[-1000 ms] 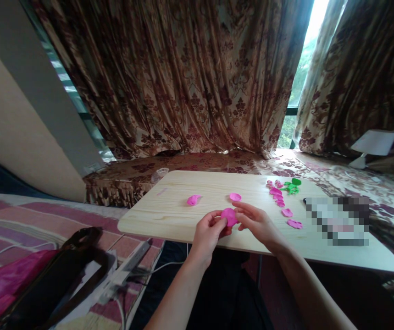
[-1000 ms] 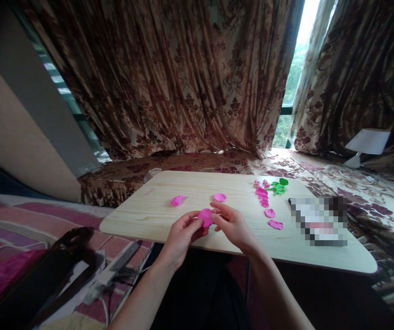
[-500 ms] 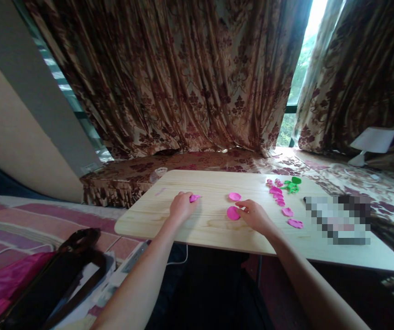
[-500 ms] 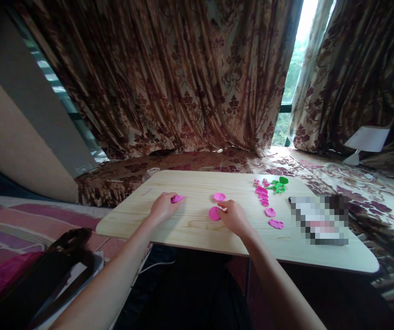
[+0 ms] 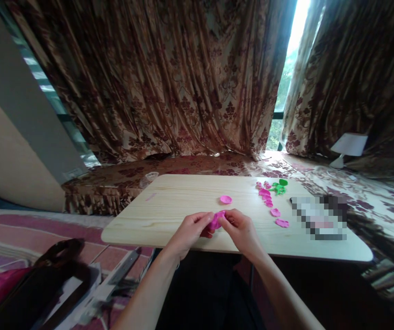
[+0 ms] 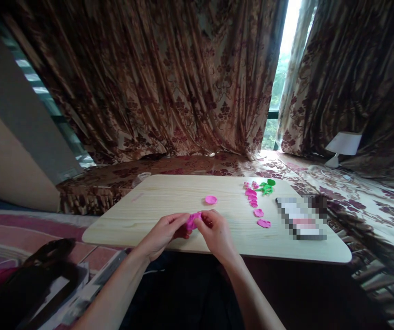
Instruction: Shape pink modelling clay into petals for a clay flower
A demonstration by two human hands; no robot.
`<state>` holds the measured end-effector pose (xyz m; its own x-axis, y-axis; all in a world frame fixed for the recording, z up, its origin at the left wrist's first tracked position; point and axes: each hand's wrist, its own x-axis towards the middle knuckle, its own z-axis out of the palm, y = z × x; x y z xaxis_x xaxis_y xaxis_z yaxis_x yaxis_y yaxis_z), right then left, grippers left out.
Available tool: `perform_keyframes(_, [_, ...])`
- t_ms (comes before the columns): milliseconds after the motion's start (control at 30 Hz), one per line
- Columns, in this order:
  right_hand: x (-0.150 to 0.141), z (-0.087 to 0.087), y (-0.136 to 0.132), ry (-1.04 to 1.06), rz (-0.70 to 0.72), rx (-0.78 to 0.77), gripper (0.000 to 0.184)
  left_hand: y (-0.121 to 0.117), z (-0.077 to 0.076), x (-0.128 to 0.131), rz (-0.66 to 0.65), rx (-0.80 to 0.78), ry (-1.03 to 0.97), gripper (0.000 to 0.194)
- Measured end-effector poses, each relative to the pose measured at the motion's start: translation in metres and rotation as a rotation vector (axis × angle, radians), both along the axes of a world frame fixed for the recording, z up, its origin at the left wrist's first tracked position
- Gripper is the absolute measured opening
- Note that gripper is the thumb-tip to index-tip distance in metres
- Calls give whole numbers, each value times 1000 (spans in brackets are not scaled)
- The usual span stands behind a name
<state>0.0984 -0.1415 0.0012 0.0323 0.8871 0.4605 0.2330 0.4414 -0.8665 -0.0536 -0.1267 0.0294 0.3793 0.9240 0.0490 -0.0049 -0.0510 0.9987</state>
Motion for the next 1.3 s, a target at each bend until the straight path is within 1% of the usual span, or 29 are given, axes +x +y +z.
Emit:
perform_keyframes(100, [11, 5, -3, -16, 9, 9, 20, 3, 2, 1, -62, -26, -3, 33])
perform_keyframes(133, [15, 8, -5, -35, 23, 17, 23, 4, 2, 2, -69, -37, 1, 32])
perform_keyframes(200, [20, 16, -10, -102, 72, 58, 39, 5, 5, 4, -77, -57, 15, 33])
perform_keyframes(233, [22, 20, -12, -151, 104, 86, 43, 5, 7, 5, -84, -63, 22, 34])
perform_keyframes(267, [24, 24, -13, -203, 133, 112, 43, 5, 9, 6, -95, -69, 28, 36])
perform_keyframes(367, [28, 31, -14, -303, 141, 142, 23, 2, 14, 8, -167, -80, 38, 37])
perform_keyframes(467, [29, 28, -15, -310, 84, 122, 14, -1, 13, 10, -208, -71, 32, 35])
perform_keyframes(600, [31, 16, -21, -320, 30, 106, 7, -4, 1, 14, -198, -71, 41, 33])
perform_keyframes(633, [31, 15, -23, -326, 29, 108, 8, -5, -1, 15, -197, -75, 39, 34])
perform_keyframes(700, [34, 15, -27, -339, 50, 116, 20, -6, -4, 17, -186, -97, 17, 33])
perform_keyframes(767, [37, 19, -30, -365, 67, 123, 33, -6, -3, 19, -181, -117, -3, 35])
perform_keyframes(800, [38, 21, -31, -378, 65, 125, 34, -6, -1, 20, -190, -120, 1, 36])
perform_keyframes(933, [39, 30, -29, -417, 42, 125, 16, -5, 9, 22, -233, -54, 53, 34])
perform_keyframes(1000, [39, 31, -28, -425, 27, 130, 14, -4, 12, 22, -223, -39, 49, 30])
perform_keyframes(1100, [38, 30, -28, -467, -5, 134, 13, -3, 11, 21, -203, -62, 40, 28])
perform_keyframes(1167, [38, 30, -29, -522, -36, 133, 19, -2, 8, 20, -172, -75, 24, 28])
perform_keyframes(1267, [37, 34, -33, -598, -64, 140, 44, -2, 5, 20, -141, -106, -10, 31])
perform_keyframes(1300, [37, 36, -34, -612, -60, 143, 45, -2, 6, 19, -151, -116, -7, 33])
